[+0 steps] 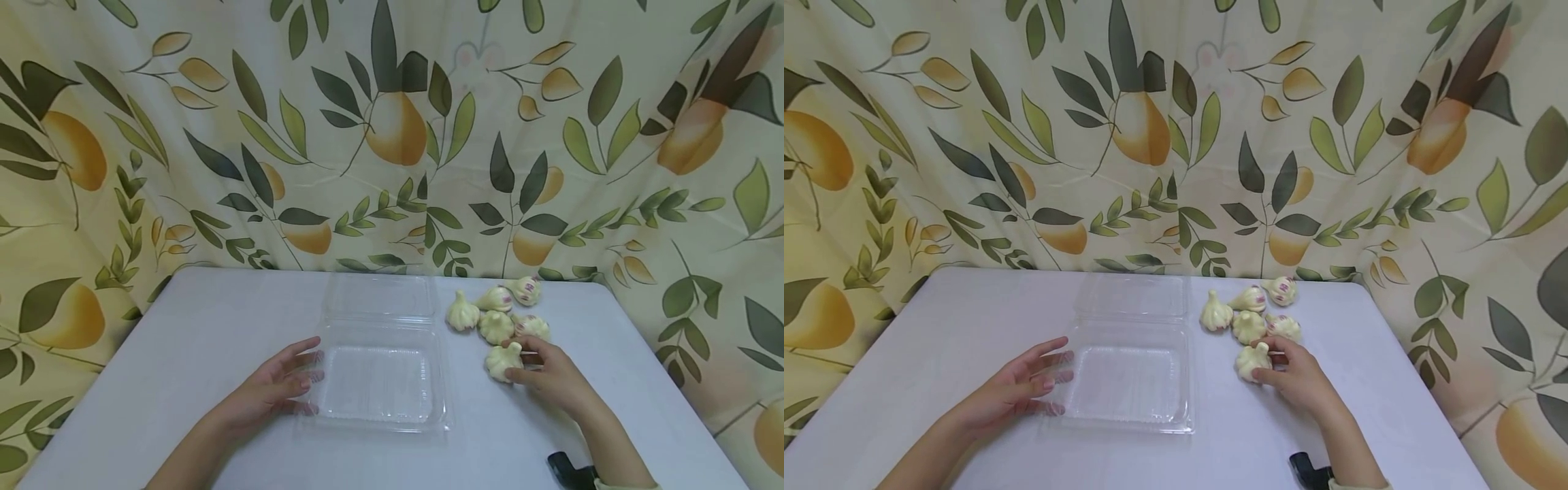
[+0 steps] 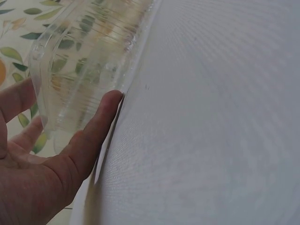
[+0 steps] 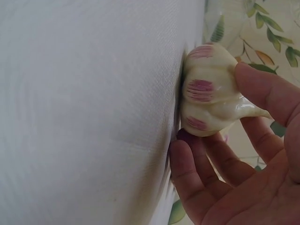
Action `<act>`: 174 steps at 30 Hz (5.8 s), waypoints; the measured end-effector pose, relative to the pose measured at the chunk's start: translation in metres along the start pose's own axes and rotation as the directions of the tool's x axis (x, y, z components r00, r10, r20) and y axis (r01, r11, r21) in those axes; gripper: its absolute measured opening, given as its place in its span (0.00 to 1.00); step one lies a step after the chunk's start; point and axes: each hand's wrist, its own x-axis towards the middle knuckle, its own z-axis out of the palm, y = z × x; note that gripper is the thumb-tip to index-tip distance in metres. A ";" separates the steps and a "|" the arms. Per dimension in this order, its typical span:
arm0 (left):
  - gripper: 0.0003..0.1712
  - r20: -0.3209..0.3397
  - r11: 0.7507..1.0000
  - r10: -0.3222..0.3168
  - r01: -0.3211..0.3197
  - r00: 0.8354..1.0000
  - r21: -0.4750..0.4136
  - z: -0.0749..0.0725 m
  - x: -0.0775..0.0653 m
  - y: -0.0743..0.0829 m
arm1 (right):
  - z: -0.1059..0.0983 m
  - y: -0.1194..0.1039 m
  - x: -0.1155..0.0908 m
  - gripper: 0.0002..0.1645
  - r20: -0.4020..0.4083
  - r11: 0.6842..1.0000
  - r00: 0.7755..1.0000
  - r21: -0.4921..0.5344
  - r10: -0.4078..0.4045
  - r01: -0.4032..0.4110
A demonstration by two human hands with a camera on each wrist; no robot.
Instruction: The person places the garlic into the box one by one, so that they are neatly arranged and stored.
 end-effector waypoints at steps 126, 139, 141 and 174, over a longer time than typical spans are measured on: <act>0.40 -0.013 1.000 -0.016 0.016 1.000 0.020 0.001 0.000 0.003 | 0.035 -0.087 0.012 0.23 -0.008 0.962 0.968 0.105 -0.252 0.251; 0.40 -0.016 1.000 -0.015 0.015 1.000 0.023 0.001 0.000 0.002 | 0.046 -0.097 0.014 0.22 0.020 0.958 0.965 0.127 -0.263 0.258; 0.40 -0.015 1.000 -0.013 0.013 1.000 0.022 0.002 0.000 0.002 | 0.047 -0.099 0.014 0.21 0.025 0.953 0.960 0.132 -0.278 0.273; 0.41 -0.027 1.000 -0.021 0.021 0.999 0.014 0.003 0.000 0.003 | 0.076 -0.117 0.012 0.21 0.136 0.914 0.914 0.204 -0.381 0.350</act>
